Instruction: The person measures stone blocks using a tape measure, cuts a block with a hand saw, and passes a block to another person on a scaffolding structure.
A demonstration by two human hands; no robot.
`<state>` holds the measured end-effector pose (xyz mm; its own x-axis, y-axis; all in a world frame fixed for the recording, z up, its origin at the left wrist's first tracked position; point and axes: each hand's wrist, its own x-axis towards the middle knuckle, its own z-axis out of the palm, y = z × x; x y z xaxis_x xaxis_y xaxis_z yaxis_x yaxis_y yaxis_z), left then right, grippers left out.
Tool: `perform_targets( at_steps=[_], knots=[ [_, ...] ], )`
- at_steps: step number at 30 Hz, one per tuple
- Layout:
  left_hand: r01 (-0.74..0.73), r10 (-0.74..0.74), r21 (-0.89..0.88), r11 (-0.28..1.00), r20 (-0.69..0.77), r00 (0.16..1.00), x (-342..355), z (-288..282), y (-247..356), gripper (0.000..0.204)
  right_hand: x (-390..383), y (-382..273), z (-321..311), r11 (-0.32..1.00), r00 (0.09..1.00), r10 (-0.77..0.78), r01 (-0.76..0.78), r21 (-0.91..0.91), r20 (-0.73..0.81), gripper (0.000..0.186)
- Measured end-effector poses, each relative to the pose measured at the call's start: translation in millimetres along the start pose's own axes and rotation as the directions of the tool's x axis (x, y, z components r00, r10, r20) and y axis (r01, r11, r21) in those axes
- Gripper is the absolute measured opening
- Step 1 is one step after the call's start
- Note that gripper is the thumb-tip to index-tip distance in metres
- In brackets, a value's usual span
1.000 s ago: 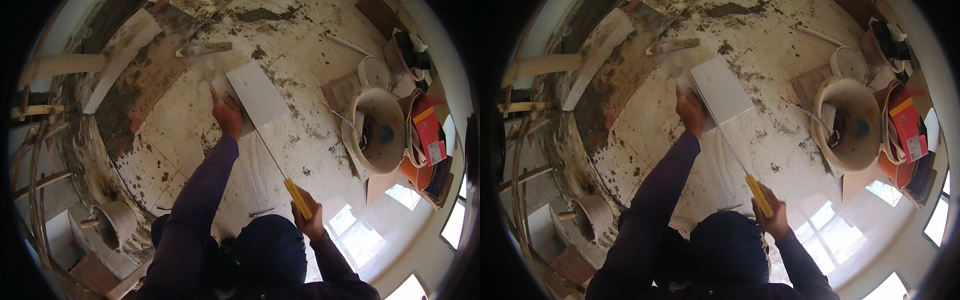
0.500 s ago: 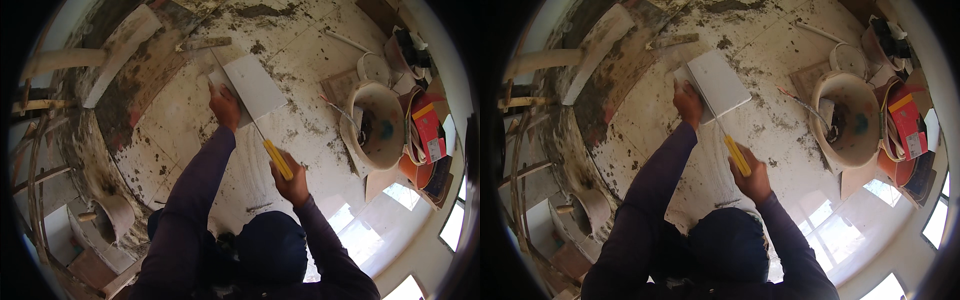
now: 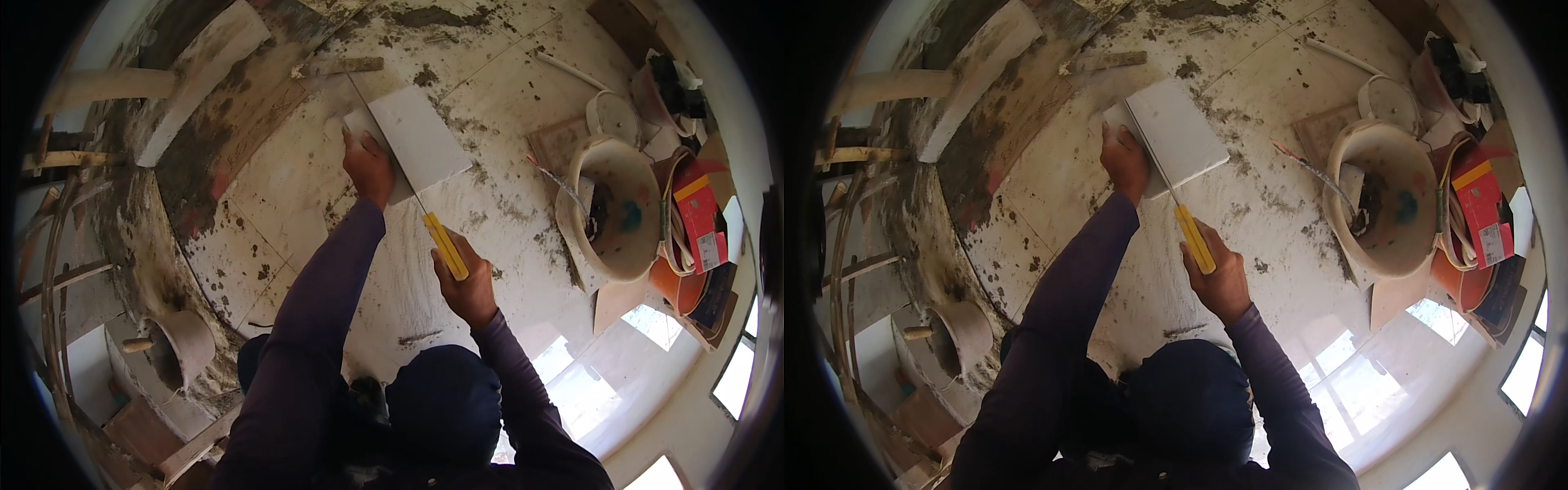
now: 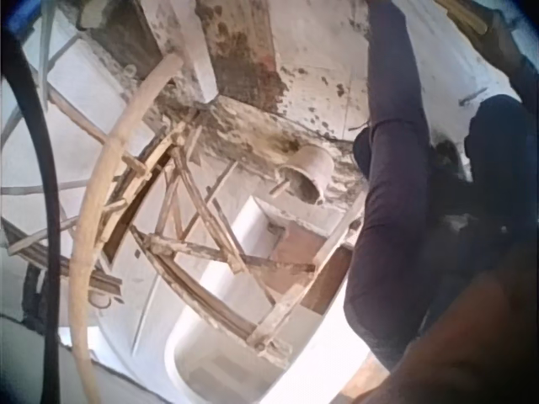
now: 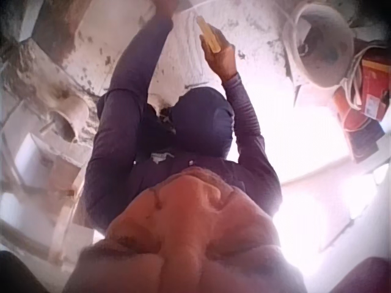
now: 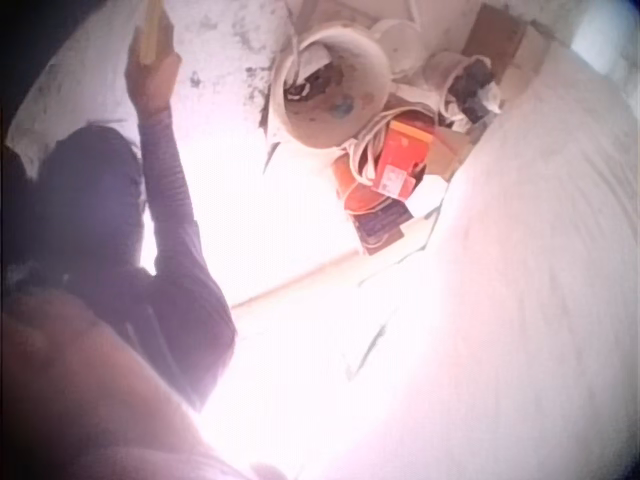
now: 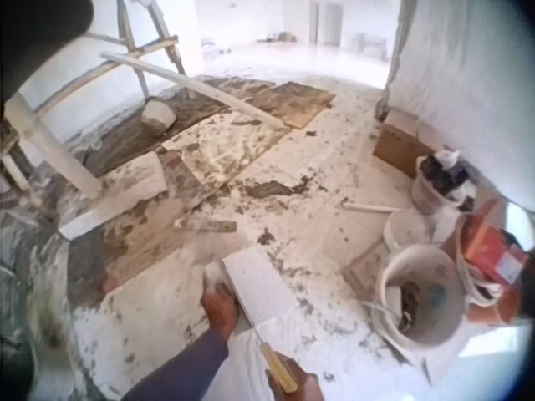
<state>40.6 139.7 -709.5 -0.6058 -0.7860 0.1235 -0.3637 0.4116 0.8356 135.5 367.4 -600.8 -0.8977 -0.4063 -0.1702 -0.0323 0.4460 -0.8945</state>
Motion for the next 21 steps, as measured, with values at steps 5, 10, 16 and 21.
perform_targets(
  at_steps=[5,10,16,21],
  knots=[
    [0.031,-0.031,0.000,1.000,-0.029,0.999,10,-19,-10,0.052,-106,31,-40,0.996,0.998,-0.033,0.038,-0.087,0.057,0.048],
    [0.078,-0.078,-0.005,0.997,0.042,0.996,3,-8,9,0.053,-23,11,-13,0.999,0.998,0.046,-0.046,0.001,0.051,0.044],
    [0.008,-0.007,0.043,0.999,-0.029,1.000,10,-12,-12,0.053,-105,33,-31,0.988,0.985,0.155,-0.154,-0.025,0.078,0.050],
    [0.034,-0.034,0.010,0.999,0.003,0.999,0,-15,9,0.053,-81,22,-35,0.993,0.987,0.118,-0.117,-0.014,0.113,0.049]
  ],
)
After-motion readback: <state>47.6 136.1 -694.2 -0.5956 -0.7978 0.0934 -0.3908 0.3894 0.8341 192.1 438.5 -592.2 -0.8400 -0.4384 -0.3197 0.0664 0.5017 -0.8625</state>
